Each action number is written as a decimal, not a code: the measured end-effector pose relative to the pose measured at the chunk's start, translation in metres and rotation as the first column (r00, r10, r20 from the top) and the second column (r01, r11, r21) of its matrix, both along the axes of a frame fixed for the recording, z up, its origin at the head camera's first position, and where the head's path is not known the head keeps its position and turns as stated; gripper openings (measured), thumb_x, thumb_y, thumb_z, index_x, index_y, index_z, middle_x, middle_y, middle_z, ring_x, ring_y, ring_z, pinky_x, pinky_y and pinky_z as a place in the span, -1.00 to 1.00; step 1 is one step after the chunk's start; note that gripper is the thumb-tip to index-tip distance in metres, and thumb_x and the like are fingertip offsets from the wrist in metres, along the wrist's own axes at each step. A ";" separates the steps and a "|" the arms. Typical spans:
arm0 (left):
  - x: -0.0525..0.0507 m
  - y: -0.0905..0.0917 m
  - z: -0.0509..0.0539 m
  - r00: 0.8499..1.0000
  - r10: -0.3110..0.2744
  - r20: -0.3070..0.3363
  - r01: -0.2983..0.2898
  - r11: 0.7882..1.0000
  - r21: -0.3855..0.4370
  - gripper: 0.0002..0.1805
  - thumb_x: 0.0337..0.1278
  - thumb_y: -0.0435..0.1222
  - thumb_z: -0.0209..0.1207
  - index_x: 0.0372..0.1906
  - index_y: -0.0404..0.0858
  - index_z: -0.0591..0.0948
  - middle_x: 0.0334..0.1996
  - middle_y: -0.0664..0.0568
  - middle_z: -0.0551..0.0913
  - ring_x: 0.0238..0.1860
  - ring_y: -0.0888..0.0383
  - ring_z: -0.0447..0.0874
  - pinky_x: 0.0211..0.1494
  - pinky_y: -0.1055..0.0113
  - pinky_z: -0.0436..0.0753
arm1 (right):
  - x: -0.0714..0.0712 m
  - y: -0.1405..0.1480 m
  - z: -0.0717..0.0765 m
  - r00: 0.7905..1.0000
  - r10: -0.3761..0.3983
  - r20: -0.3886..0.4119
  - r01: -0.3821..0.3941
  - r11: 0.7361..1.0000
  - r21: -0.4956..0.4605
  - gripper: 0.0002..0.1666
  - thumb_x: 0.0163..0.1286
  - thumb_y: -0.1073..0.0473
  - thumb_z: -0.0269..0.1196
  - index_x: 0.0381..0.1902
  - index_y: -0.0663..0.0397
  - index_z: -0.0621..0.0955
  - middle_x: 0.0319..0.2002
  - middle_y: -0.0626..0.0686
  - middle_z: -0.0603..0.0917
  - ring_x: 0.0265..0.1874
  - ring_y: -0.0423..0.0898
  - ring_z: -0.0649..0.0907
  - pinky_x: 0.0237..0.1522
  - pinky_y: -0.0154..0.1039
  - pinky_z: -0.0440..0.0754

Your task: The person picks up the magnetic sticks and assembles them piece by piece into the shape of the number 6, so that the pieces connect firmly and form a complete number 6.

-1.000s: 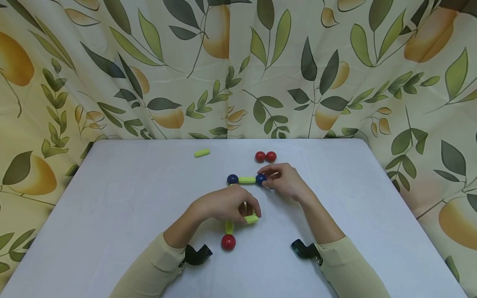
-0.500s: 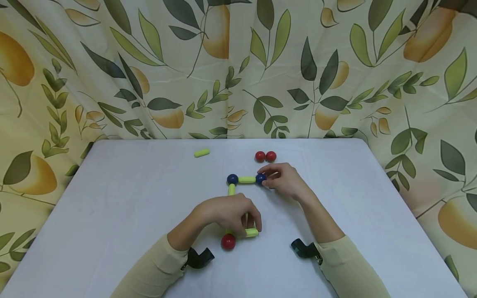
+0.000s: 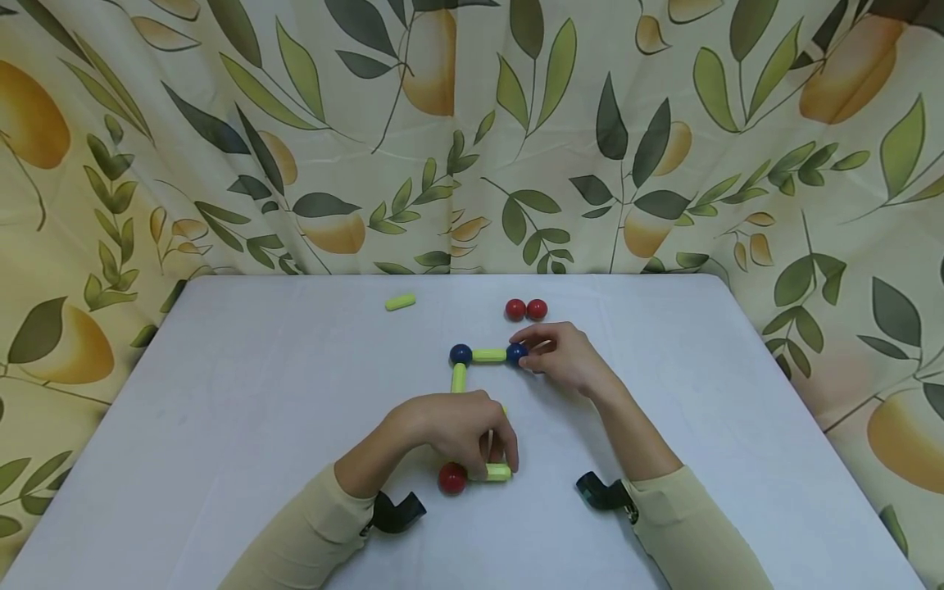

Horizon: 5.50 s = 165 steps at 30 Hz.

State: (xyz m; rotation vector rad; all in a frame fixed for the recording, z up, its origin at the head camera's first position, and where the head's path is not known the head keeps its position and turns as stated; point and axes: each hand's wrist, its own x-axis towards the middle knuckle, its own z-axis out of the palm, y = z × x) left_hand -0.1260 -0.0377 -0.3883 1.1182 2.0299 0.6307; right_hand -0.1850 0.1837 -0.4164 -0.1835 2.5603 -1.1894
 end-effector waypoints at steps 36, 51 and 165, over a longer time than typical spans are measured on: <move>0.003 0.005 -0.004 0.998 -0.040 -0.043 0.040 0.999 0.000 -0.71 0.14 -0.45 0.41 -0.08 -0.08 0.85 -0.37 0.19 0.72 -0.36 0.37 0.60 -0.21 0.53 0.62 | -0.004 0.000 -0.004 1.000 -0.001 -0.008 0.001 1.000 -0.024 -0.60 0.37 0.28 0.39 0.16 0.00 0.73 0.07 0.21 0.71 -0.05 0.09 0.71 -0.19 -0.27 0.68; 0.003 0.005 -0.003 0.997 -0.041 -0.060 0.041 0.999 -0.008 -0.70 0.13 -0.45 0.41 -0.08 -0.05 0.83 -0.35 0.20 0.70 -0.36 0.38 0.61 -0.22 0.52 0.61 | -0.004 0.001 -0.005 1.000 0.005 -0.007 -0.005 1.000 -0.029 -0.59 0.38 0.27 0.38 0.18 0.03 0.72 0.09 0.23 0.71 -0.06 0.08 0.71 -0.18 -0.29 0.67; -0.073 -0.059 -0.044 0.742 0.652 -0.154 -0.616 0.754 0.228 -0.63 0.29 -0.29 0.39 0.17 0.00 0.75 -0.02 0.15 0.76 -0.01 0.15 0.64 0.15 0.22 0.67 | -0.061 0.020 0.011 0.990 -0.136 0.021 0.136 0.991 -0.009 -0.42 0.42 0.26 0.32 0.39 0.15 0.53 0.34 0.30 0.54 0.15 0.18 0.59 0.15 -0.06 0.66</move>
